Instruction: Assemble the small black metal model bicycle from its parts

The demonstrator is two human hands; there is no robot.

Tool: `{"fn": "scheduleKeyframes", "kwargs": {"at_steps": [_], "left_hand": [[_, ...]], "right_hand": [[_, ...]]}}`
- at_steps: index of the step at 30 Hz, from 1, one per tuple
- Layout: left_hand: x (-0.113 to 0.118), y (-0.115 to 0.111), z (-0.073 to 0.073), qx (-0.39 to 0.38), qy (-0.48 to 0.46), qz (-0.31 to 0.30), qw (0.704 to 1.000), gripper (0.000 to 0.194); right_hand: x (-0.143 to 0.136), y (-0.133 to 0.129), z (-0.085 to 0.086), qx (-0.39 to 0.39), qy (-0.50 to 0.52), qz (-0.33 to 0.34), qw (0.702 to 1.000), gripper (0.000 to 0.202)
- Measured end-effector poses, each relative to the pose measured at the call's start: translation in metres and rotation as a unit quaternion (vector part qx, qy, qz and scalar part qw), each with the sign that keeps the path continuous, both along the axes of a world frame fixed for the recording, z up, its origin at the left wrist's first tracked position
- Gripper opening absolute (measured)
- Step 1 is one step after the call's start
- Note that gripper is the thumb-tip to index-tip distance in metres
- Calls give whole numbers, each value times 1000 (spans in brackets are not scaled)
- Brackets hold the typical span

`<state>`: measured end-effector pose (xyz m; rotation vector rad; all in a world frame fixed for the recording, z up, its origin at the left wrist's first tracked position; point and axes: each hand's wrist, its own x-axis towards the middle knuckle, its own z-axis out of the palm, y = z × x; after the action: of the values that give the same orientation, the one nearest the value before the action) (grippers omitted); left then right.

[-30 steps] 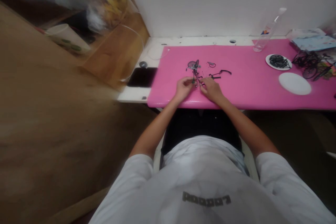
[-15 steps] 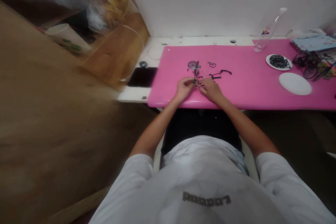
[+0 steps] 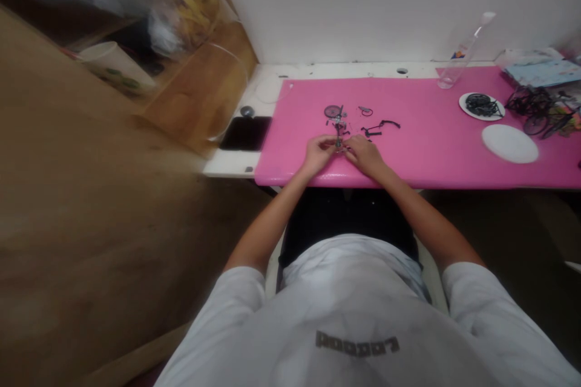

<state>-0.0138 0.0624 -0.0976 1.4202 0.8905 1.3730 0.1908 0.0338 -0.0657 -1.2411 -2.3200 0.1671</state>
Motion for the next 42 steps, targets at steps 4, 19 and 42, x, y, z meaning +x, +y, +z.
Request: {"fn": "scheduleKeyframes", "kwargs": {"at_steps": [4,19,42], "left_hand": [[0,-1,1,0,7,1,1000,24],[1,-1,2,18,40,0,999,19],[1,-2,5,33,48,-14,998,10]], "right_hand": [[0,1,-1,2,0,4,1000,27],[-1,2,-4,4,-14,-3,1000,25],[-2,-1,-2,4,-8,-12,1000,21]]}}
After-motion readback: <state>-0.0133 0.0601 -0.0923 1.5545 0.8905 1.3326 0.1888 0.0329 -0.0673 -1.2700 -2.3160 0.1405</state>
